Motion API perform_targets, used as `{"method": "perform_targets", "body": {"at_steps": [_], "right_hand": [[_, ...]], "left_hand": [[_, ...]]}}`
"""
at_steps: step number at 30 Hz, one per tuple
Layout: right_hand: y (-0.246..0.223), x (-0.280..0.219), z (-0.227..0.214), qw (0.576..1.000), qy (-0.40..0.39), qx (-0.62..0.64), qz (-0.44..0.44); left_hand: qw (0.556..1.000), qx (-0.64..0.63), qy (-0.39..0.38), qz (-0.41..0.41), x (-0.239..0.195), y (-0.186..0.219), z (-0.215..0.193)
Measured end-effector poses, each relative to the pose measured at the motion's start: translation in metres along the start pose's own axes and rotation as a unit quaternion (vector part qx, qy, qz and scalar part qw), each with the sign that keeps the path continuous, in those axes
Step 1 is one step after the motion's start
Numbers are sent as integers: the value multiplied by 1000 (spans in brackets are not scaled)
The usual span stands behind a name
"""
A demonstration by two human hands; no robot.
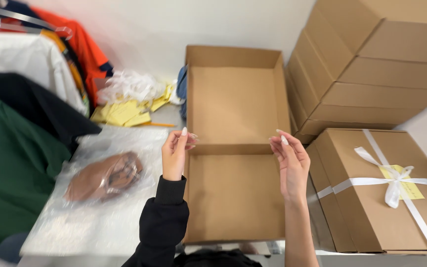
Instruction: The person places a plastic-wrapped garment into a cardboard box, closes the box, and ties a white ribbon around it in a bow. The person handles the garment, box, and ribbon by hand throughout the process.
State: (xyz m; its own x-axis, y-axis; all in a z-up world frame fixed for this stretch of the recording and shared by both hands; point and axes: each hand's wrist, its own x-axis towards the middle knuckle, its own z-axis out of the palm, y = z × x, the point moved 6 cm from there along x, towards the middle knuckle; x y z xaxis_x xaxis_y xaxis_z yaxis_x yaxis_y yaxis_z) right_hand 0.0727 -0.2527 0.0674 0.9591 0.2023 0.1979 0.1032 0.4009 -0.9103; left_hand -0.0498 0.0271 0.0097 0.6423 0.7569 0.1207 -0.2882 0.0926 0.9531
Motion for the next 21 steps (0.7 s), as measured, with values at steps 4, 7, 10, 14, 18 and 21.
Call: {"method": "perform_targets", "body": {"at_steps": [4, 7, 10, 14, 18, 21], "right_hand": [[22, -23, 22, 997, -49, 11, 55], [47, -43, 39, 990, -94, 24, 98], [72, -72, 55, 974, -149, 24, 171], [95, -100, 90, 948, -220, 20, 227], [125, -126, 131, 929, -270, -19, 254], [164, -148, 165, 910, -300, -35, 283]], "left_hand": [[998, 21, 59, -18, -44, 5, -56], [991, 21, 128, -19, -79, 0, -103], [978, 26, 205, -27, -119, -8, -149], [961, 20, 272, -47, -150, -5, -194], [952, 7, 302, -43, -155, -38, -250], [955, 27, 291, -48, -145, -47, -285]]}}
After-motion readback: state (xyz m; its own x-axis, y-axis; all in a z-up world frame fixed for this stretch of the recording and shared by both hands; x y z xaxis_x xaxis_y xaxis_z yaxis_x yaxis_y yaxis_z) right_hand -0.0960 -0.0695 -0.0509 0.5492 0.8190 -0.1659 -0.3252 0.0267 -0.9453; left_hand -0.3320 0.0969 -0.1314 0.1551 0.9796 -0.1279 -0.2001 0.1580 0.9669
